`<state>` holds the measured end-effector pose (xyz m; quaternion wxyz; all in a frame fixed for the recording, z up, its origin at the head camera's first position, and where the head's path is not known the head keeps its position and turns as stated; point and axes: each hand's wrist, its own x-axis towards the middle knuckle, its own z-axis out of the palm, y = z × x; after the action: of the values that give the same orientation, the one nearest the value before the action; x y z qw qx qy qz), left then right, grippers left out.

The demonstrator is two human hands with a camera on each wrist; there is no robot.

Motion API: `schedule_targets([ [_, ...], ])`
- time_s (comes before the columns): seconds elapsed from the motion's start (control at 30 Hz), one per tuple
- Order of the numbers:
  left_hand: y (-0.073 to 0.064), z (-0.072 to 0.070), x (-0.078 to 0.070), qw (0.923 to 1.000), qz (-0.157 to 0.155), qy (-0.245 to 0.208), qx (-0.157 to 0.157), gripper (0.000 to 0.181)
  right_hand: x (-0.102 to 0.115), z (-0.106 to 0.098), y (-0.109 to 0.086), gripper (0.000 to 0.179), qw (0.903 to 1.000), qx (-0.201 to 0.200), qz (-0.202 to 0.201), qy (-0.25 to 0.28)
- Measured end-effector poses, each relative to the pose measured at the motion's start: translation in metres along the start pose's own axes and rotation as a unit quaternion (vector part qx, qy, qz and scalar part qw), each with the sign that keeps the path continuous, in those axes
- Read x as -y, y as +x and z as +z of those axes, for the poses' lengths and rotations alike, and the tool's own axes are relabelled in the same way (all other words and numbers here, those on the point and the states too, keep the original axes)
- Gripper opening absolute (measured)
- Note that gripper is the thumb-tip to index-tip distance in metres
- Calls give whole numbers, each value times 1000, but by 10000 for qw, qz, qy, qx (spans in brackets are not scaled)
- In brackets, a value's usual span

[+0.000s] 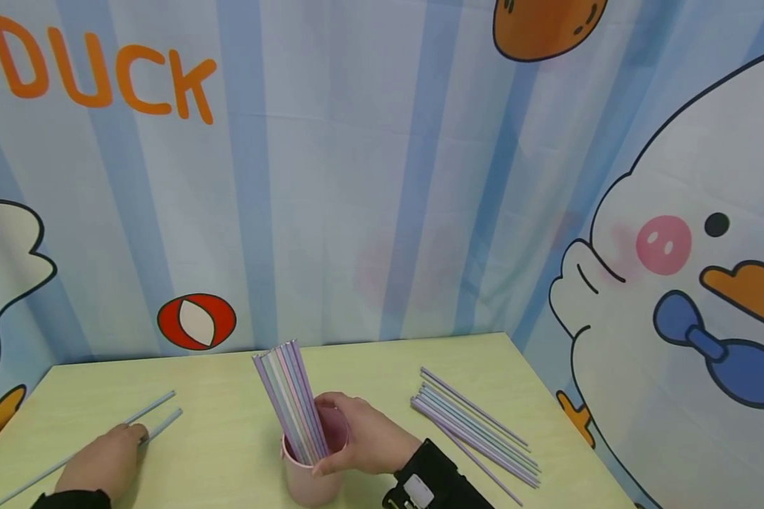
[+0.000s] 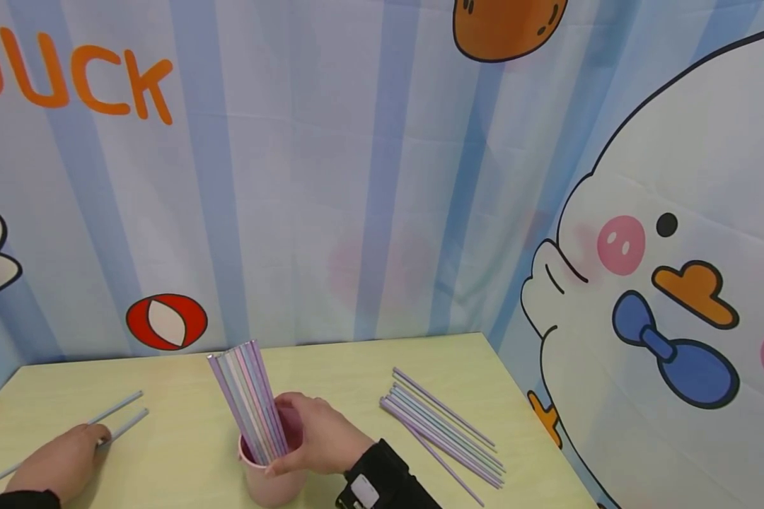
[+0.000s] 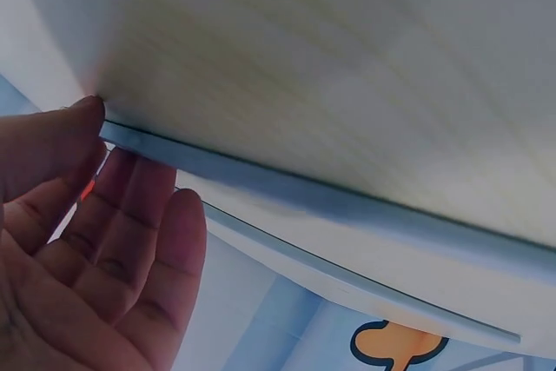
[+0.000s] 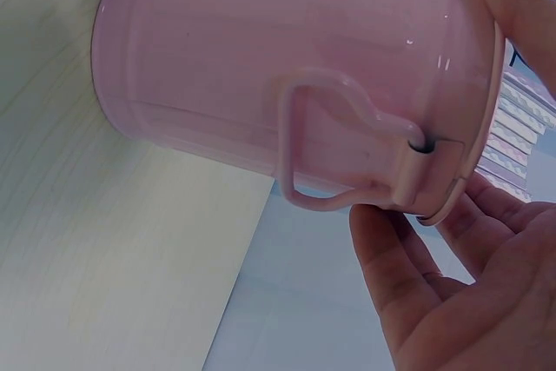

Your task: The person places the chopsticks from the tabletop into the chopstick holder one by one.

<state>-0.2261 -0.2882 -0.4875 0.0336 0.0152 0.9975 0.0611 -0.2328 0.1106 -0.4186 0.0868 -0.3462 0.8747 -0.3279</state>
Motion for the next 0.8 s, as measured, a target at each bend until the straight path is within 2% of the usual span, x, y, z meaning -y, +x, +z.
schedule_targets([
  [0.37,-2,1,-16,9993,77,-171,333,13,1,0,0,89,10000,-29,6,-86],
  [0.67,-5,-1,-33,9991,220,-300,210,25,0,0,0,88,10000,-14,-67,-17],
  [0.8,-4,-10,-45,9987,325,-378,-125,26,0,0,1,89,10000,-3,-53,34],
])
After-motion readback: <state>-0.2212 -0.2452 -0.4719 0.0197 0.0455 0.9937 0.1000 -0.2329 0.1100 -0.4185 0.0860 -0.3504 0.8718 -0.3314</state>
